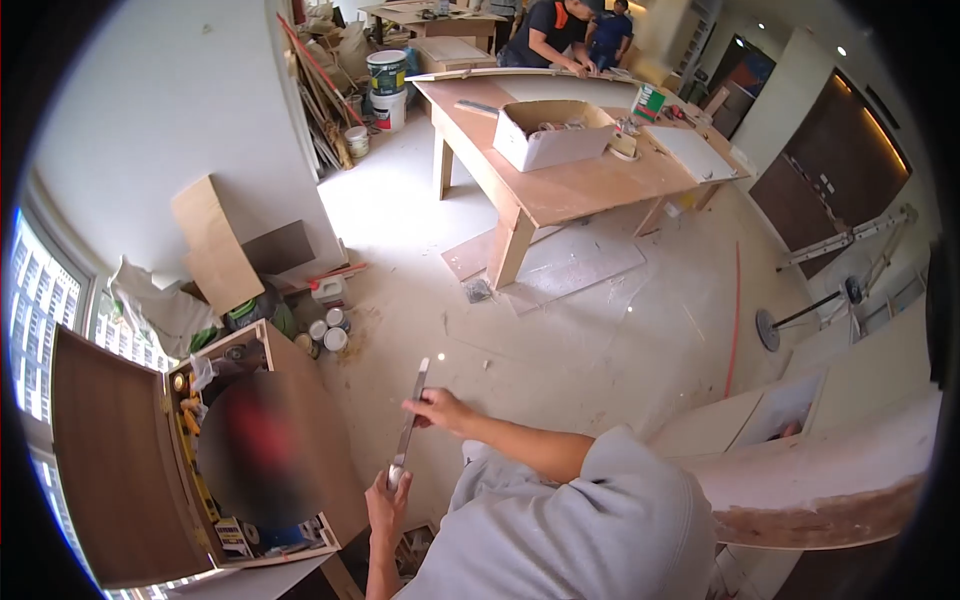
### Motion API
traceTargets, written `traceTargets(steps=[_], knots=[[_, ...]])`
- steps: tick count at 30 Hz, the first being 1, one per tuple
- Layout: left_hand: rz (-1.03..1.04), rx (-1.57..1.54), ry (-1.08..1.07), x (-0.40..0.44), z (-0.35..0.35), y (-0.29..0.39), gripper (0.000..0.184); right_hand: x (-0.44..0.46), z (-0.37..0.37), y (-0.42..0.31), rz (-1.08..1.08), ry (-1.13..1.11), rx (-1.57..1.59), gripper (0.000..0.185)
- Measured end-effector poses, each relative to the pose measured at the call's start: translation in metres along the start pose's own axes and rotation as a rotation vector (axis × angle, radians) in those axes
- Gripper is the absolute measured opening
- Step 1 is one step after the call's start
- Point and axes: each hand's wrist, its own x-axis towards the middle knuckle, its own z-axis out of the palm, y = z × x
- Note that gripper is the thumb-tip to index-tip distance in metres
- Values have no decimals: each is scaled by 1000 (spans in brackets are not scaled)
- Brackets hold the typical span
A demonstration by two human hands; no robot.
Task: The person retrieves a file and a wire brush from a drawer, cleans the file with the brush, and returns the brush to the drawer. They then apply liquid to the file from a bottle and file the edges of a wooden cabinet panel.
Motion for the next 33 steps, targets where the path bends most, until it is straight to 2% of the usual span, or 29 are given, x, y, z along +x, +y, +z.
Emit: traceTargets(steps=[4, 6, 14, 20, 23, 26, 27, 30, 33], knots=[[-11, -173, -246, 101, 31, 51, 49, 12, -78, -74, -212, 128, 46, 23], [-59, -278, -382, 151, 49, 81, 49, 28, -114, -108, -249, 180, 53, 20], [-40, -302, -280, 320, 102, 178, 50, 144, -223, -218, -282, 160, 80, 19], [-61, -445, -225, 446, 82, 199, 54, 265, -236, -284, -341, 145, 134, 21], [-2, -319, -192, 535, 77, 190, 54, 334, -246, -321, -335, 201, 131, 20], [86, -218, -225, 636, 52, 214, 54, 407, -261, -363, -418, 300, 7, 20], [89, -134, -273, 672, 44, 219, 52, 431, -272, -374, -420, 303, 20, 20], [193, -202, -314, 766, 18, 254, 52, 482, -286, -431, -420, 383, 123, 21], [203, -161, -402, 855, 3, 288, 53, 527, -303, -486, -431, 421, 245, 32]])
